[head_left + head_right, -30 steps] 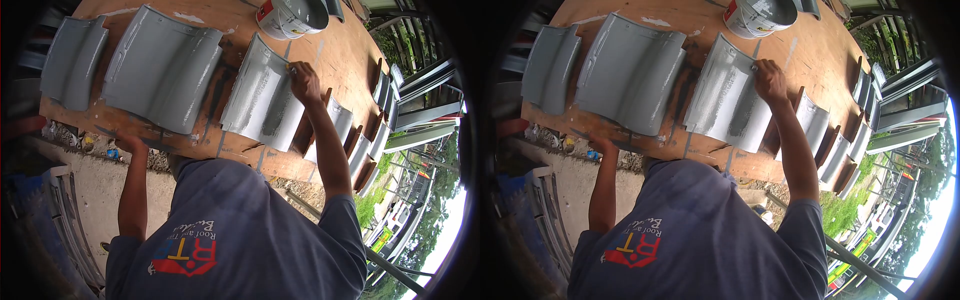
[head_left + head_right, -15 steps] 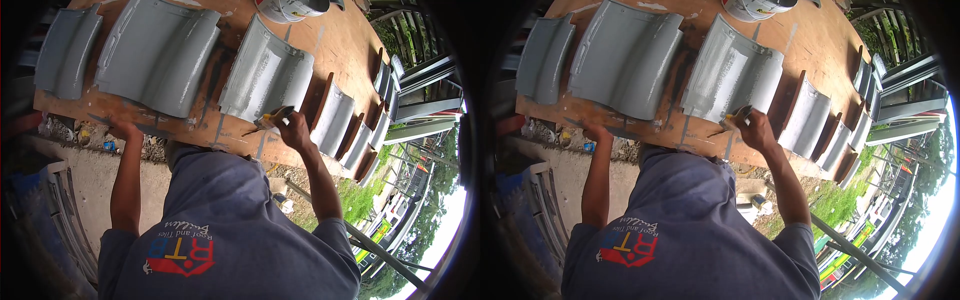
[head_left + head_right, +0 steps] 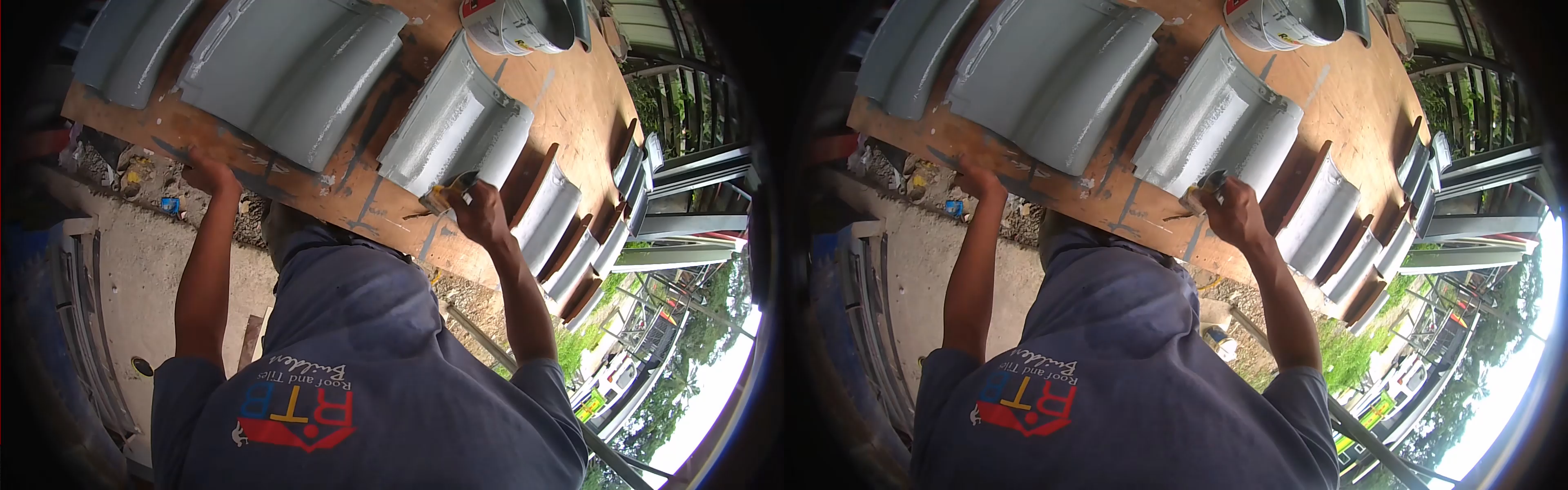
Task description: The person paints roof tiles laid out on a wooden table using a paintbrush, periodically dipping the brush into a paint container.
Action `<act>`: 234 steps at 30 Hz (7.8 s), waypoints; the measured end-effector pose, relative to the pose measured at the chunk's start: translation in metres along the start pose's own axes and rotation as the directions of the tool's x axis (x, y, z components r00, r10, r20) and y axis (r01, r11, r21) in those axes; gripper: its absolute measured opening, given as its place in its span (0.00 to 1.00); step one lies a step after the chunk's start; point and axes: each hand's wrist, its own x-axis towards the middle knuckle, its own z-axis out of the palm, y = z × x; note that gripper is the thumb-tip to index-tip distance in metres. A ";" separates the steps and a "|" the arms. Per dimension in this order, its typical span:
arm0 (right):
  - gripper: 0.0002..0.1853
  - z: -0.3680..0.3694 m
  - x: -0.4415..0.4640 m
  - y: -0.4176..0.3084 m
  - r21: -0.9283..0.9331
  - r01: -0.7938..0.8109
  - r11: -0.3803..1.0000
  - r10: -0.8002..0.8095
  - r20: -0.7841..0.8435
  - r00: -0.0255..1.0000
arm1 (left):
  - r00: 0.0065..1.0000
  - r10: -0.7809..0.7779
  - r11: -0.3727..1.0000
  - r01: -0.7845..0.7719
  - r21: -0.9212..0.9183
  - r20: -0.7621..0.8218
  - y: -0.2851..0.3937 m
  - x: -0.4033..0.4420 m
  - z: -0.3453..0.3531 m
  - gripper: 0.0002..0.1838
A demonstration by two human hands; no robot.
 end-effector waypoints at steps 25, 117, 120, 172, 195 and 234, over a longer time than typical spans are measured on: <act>0.08 -0.068 0.126 0.093 -0.385 0.019 0.923 -0.202 -0.440 0.875 | 1.000 0.015 0.999 -0.015 0.049 0.013 0.003 0.000 0.000 0.40; 0.11 -0.034 0.033 0.049 0.028 0.059 0.998 -0.046 -0.332 0.942 | 0.998 0.020 0.996 -0.025 0.087 0.056 -0.005 0.011 -0.003 0.39; 0.11 -0.008 -0.002 0.031 0.154 0.106 0.982 -0.087 -0.130 0.988 | 0.999 0.016 0.993 -0.020 0.118 0.038 -0.005 0.006 0.000 0.39; 0.12 -0.011 0.005 0.035 0.327 -0.279 0.903 0.287 0.022 0.958 | 1.000 0.011 1.000 -0.011 0.024 0.025 -0.013 0.012 0.000 0.38; 0.12 -0.012 0.019 0.009 0.403 -0.232 0.886 0.232 0.049 0.971 | 0.999 0.026 0.998 -0.028 0.057 0.038 -0.003 0.004 0.000 0.37; 0.12 -0.013 0.017 0.013 0.394 -0.210 0.895 0.164 0.146 0.976 | 0.999 -0.026 0.998 0.023 0.060 0.039 0.000 0.005 0.000 0.40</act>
